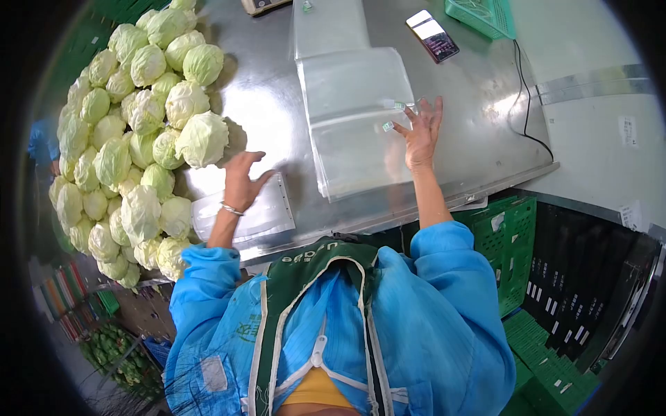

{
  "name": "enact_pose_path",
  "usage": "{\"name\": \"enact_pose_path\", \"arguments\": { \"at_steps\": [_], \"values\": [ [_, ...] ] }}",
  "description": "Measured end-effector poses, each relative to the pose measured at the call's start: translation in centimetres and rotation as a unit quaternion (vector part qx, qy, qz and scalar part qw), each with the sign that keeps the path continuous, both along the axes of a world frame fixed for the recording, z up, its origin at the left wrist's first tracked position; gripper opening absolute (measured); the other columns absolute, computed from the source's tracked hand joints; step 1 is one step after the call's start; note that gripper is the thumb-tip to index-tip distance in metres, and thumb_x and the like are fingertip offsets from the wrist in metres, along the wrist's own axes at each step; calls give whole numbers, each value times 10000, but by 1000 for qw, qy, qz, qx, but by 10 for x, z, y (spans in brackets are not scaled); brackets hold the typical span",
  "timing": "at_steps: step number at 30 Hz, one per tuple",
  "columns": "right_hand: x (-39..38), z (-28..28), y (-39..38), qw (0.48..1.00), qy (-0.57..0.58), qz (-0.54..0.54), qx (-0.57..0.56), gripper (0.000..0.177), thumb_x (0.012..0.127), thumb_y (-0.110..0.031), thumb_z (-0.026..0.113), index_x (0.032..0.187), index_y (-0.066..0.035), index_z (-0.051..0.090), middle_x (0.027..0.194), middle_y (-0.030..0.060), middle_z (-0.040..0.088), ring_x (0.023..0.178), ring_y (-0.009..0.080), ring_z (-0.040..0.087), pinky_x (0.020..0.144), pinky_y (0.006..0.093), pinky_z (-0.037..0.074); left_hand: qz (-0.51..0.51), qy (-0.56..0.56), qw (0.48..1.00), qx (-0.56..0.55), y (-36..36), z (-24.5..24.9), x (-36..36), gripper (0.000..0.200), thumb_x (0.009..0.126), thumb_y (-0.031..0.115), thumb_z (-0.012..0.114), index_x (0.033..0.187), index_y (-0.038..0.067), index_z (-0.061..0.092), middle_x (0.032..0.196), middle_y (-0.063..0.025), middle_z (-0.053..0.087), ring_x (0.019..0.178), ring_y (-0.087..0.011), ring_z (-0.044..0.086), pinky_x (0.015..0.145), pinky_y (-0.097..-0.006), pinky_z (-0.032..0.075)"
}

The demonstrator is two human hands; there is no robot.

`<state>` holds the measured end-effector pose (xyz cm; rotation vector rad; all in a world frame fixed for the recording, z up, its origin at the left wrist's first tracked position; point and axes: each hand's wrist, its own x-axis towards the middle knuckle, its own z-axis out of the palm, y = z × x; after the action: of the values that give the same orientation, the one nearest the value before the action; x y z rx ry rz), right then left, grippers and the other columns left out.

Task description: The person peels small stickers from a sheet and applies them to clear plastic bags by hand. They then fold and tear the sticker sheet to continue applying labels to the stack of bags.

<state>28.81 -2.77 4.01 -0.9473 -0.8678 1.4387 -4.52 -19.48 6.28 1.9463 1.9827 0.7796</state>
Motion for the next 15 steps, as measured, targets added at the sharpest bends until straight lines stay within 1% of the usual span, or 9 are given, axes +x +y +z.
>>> {"name": "enact_pose_path", "arguments": {
  "at_steps": [1, 2, 4, 5, 6, 8, 11, 14, 15],
  "values": [
    [-3, -4, -1, 1000, -7, -11, 13, 733, 926, -333, 539, 1485, -221, 78, 1418, 125, 293, 1138, 255, 480, 810, 445, 543, -27, -43, 999, -10, 11, -1, 20, 399, 664, 198, 799, 1007, 76, 635, 945, -98, 632, 900, -288, 594, 783, -392, 444],
    [-6, -8, -2, 999, -14, -22, 26, 733, 927, -328, 539, 1486, -214, 77, 1424, 141, 283, 1149, 258, 476, 812, 441, 542, -49, -59, 997, 0, 18, -10, 42, 402, 674, 221, 785, 1021, 100, 623, 979, -85, 615, 895, -280, 580, 789, -391, 426],
    [-11, -14, -4, 997, -46, -34, 43, 731, 929, -340, 534, 1487, -205, 82, 1430, 109, 285, 1164, 264, 471, 825, 462, 533, -103, -72, 992, -20, 30, -17, 82, 456, 663, 264, 783, 1063, 135, 608, 1028, -60, 579, 958, -273, 549, 806, -413, 406],
    [-12, -18, -5, 996, -64, -40, 51, 730, 930, -346, 532, 1488, -200, 85, 1433, 93, 286, 1172, 267, 468, 832, 473, 528, -111, -57, 992, -20, 33, -21, 98, 441, 669, 257, 781, 1059, 137, 614, 1036, -57, 580, 975, -273, 546, 818, -413, 411],
    [-13, -23, -6, 994, -80, -39, 68, 732, 931, -346, 532, 1488, -186, 85, 1443, 107, 274, 1187, 276, 459, 847, 462, 519, -118, -43, 992, -19, 35, -28, 112, 427, 674, 250, 779, 1055, 139, 620, 1043, -54, 581, 992, -272, 543, 830, -412, 415],
    [-13, -36, -6, 988, -113, -35, 102, 738, 933, -345, 531, 1490, -158, 85, 1461, 134, 250, 1217, 295, 441, 876, 442, 502, -112, -31, 993, -24, 36, -46, 118, 394, 680, 247, 775, 1033, 150, 631, 1055, -39, 579, 1008, -265, 535, 838, -412, 412],
    [-7, -62, -2, 963, -209, 5, 168, 777, 920, -362, 552, 1483, -92, 90, 1480, 193, 205, 1249, 334, 411, 1004, 486, 389, -93, -36, 995, -29, 40, -70, 118, 323, 682, 259, 770, 965, 166, 645, 1046, -10, 575, 988, -251, 529, 819, -408, 397],
    [-8, -48, -9, 962, -215, 20, 169, 804, 904, -375, 569, 1480, -69, 99, 1476, 199, 215, 1270, 351, 394, 1060, 490, 302, -96, -32, 995, -23, 47, -85, 113, 236, 695, 259, 762, 881, 161, 654, 987, 3, 587, 936, -243, 538, 786, -393, 394],
    [-6, -45, -8, 958, -221, 12, 181, 817, 897, -378, 578, 1481, -71, 96, 1477, 195, 218, 1271, 353, 393, 1055, 485, 309, -100, -31, 994, -28, 50, -86, 112, 212, 702, 256, 758, 859, 158, 655, 964, 5, 591, 924, -237, 541, 782, -390, 391]
  ]
}}
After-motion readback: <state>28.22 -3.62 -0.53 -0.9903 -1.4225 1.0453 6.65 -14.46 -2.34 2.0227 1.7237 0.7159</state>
